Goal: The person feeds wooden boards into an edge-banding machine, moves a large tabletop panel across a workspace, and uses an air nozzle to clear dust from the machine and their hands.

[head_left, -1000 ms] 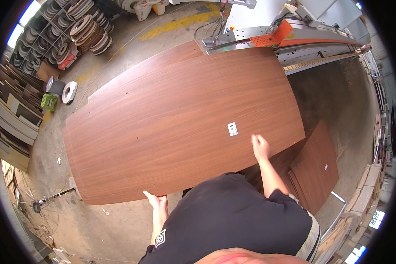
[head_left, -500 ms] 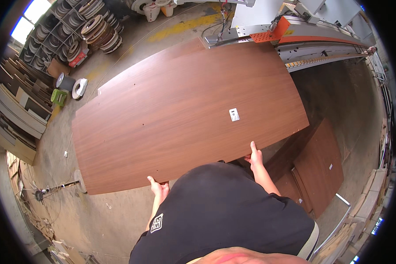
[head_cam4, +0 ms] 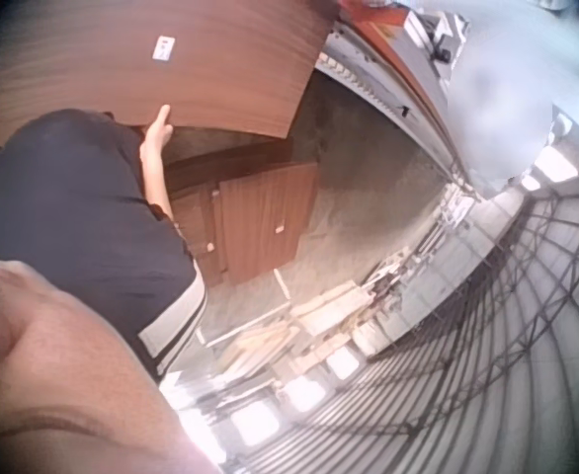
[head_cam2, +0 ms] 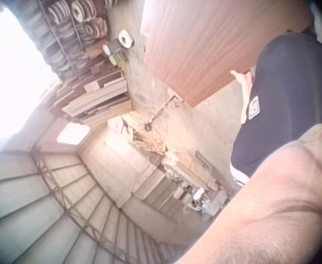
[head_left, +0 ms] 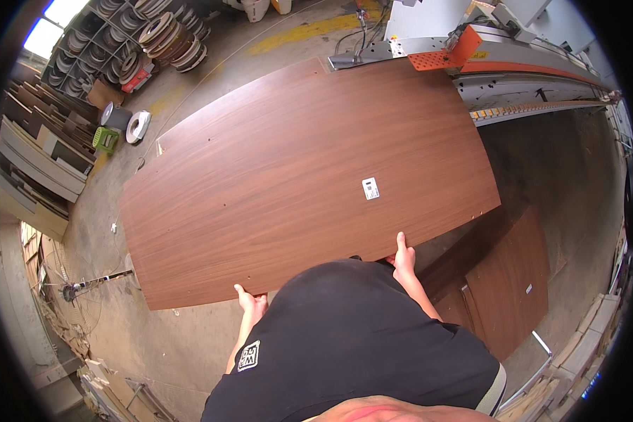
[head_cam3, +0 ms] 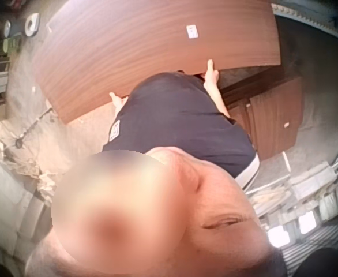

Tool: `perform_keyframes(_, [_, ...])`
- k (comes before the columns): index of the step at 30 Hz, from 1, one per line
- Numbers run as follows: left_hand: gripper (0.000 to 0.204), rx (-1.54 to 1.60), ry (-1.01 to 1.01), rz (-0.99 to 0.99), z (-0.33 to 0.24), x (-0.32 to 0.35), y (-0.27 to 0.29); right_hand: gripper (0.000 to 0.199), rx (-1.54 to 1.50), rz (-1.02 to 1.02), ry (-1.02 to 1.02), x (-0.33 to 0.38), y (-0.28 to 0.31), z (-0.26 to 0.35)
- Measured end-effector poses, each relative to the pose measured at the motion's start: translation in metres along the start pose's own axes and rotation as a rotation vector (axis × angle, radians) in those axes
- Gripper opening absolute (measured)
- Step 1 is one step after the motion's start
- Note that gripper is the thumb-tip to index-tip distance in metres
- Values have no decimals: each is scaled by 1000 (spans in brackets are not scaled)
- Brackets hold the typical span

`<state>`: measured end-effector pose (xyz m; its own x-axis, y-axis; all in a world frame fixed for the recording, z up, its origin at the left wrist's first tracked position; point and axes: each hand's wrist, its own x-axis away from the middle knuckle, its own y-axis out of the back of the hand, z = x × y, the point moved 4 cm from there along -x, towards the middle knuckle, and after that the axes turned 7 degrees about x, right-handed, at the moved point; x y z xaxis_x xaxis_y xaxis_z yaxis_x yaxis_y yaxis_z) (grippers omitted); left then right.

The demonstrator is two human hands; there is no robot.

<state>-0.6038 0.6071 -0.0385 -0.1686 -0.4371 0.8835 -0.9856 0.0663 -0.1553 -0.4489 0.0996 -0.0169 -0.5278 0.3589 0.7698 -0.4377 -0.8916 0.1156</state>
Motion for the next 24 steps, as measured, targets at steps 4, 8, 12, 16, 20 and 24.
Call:
perform_keyframes(4, [74,-21,-28,-13,6,-16,14,52,-42,-8,10,-8,4,-1])
perform_keyframes(8, [76,-54,-45,-85,20,-17,15,55,63,10,9,-26,26,4])
perform_keyframes(12, [64,36,9,-87,48,13,-7,57,36,-37,45,-52,50,7])
perform_keyframes(16, [64,47,44,-40,83,27,-24,53,38,-52,78,-80,82,20])
perform_keyframes(20, [65,53,105,-60,117,37,-36,49,-4,-64,97,-80,99,59])
perform_keyframes(24, [82,-17,139,109,155,29,-40,51,-37,-146,137,-95,122,74])
